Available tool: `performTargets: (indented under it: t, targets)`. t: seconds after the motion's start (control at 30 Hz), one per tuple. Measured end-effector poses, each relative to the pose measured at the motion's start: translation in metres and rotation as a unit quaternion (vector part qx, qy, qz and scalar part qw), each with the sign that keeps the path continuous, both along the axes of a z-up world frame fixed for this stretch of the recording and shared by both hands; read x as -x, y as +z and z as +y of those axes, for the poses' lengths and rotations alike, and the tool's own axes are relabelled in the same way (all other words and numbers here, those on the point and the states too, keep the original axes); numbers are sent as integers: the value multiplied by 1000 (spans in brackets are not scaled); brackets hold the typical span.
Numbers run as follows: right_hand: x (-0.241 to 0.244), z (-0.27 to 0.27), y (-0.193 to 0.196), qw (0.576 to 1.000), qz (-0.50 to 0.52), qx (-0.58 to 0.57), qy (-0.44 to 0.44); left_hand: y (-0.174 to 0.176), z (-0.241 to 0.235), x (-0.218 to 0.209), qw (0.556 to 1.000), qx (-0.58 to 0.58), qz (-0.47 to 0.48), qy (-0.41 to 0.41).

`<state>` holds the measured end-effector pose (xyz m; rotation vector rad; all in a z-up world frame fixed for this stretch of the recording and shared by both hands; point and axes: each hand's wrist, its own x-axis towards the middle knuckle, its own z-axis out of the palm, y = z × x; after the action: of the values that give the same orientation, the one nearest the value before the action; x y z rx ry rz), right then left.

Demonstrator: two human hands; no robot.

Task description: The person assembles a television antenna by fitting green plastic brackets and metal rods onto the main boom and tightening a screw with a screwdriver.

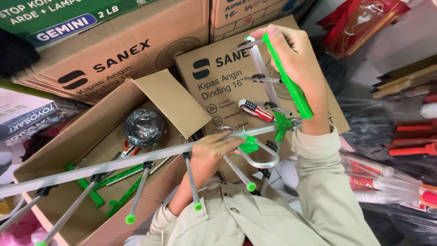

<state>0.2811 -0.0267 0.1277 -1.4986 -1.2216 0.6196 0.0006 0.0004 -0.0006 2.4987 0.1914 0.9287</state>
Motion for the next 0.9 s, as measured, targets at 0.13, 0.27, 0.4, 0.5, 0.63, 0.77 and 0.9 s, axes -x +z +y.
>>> performTargets:
  t: [0.13, 0.27, 0.4, 0.5, 0.63, 0.77, 0.9]
  targets:
    - [1, 3, 0, 1000, 10, 11, 14, -1, 1, -1, 1000, 4, 4, -1]
    - [-1, 3, -2, 999, -35, -1, 12, -1, 1, 1, 1000, 5, 2, -5]
    - [-8, 5, -2, 999, -45, 0, 0, -1, 1, 1, 1000, 2, 4, 0]
    - [-7, 6, -2, 1000, -11, 5, -4, -1, 1, 1, 1000, 1, 0, 1]
    - [-7, 4, 0, 998, 60, 11, 14, -1, 0, 1, 1000, 1, -3, 4]
    - [-4, 3, 3, 997, 76, -1, 30, 3, -4, 4, 999, 22, 21, 21]
    - [0, 2, 5, 996, 82, -1, 32, 19, -18, 15, 997, 23, 58, 56]
